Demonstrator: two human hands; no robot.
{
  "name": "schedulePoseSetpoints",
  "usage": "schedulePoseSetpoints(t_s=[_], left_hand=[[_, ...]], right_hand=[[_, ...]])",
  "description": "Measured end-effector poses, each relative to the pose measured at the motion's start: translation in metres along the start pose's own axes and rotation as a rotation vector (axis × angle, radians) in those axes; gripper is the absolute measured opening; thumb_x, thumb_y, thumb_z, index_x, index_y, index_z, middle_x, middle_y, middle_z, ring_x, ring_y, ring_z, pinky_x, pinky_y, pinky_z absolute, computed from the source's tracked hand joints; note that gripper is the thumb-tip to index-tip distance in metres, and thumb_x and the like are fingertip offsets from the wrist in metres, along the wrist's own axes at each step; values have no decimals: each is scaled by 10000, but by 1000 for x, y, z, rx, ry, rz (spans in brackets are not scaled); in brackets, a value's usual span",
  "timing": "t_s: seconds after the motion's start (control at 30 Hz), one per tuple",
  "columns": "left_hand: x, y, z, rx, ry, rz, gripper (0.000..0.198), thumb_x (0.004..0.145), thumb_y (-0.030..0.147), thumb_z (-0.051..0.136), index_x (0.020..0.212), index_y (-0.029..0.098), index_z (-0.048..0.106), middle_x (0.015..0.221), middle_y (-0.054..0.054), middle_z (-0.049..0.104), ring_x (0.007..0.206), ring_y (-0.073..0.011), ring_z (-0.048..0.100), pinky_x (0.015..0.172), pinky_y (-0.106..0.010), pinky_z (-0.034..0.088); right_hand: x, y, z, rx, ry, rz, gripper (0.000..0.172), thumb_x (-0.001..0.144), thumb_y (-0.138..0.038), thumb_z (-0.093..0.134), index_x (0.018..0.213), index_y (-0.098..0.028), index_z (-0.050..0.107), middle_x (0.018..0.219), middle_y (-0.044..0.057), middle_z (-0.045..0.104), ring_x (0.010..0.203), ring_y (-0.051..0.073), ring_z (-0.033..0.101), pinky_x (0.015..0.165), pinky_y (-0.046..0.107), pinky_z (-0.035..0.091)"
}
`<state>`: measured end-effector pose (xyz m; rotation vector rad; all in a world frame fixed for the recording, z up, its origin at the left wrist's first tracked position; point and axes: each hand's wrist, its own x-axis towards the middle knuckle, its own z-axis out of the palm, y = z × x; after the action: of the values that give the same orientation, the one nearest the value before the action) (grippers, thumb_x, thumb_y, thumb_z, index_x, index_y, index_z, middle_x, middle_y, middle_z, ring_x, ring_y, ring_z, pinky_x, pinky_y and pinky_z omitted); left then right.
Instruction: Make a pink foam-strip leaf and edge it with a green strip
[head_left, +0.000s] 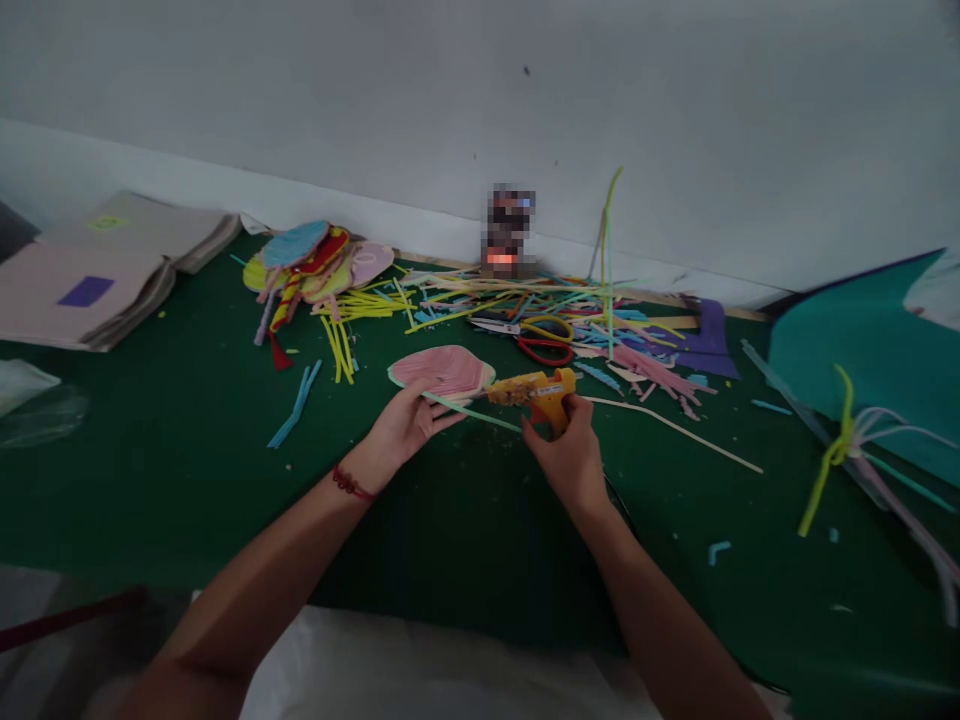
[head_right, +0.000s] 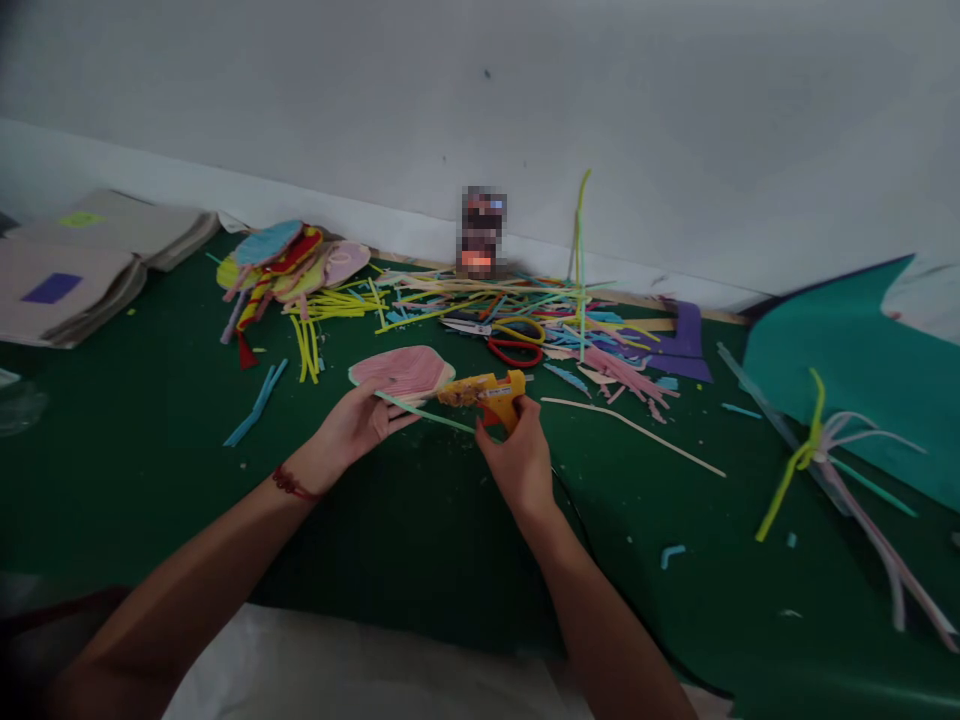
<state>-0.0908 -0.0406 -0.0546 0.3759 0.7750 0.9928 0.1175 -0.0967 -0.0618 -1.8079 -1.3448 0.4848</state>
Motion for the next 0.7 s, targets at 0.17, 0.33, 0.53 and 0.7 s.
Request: schedulePoseSetpoints(t_s=[0.17, 0.33, 0.53, 0.7], left_hand=[[-5, 5, 3, 46, -85, -62, 467, 887, 440, 484, 1244, 143, 540, 1100, -140, 700, 1000, -266, 677, 1008, -455, 452], [-5, 1, 5, 92, -111, -190, 564, 920, 543, 361, 1279, 139, 524, 1111, -159, 696, 983, -270, 682, 970, -435, 477], [0, -5, 2, 128, -214, -217, 583, 907, 588, 373, 1267, 159, 535, 1134, -164, 688, 1038, -259, 669, 966, -390, 479], [2, -1, -5, 284, -262, -275, 654, 850, 688, 407, 1124, 142, 641, 1092, -187, 704, 999, -271, 684, 866, -356, 527]], right_hand=[[3, 3, 1, 237, 3, 14, 568, 670, -508, 714, 1058, -195, 443, 1014, 124, 664, 934, 273, 652, 763, 399, 543], [14, 7, 1, 631, -206, 73, 487, 707, -532, 660, 987, -230, 401, 1098, 110, 672, 731, 200, 683, 526, 296, 531], [18, 11, 5, 656, -380, 173, 506, 683, -536, 682, 986, -232, 414, 1194, 104, 658, 692, 178, 692, 530, 309, 557], [19, 14, 11, 708, -388, 74, 402, 722, -535, 633, 933, -241, 456, 1127, 99, 704, 974, 254, 681, 724, 421, 580]])
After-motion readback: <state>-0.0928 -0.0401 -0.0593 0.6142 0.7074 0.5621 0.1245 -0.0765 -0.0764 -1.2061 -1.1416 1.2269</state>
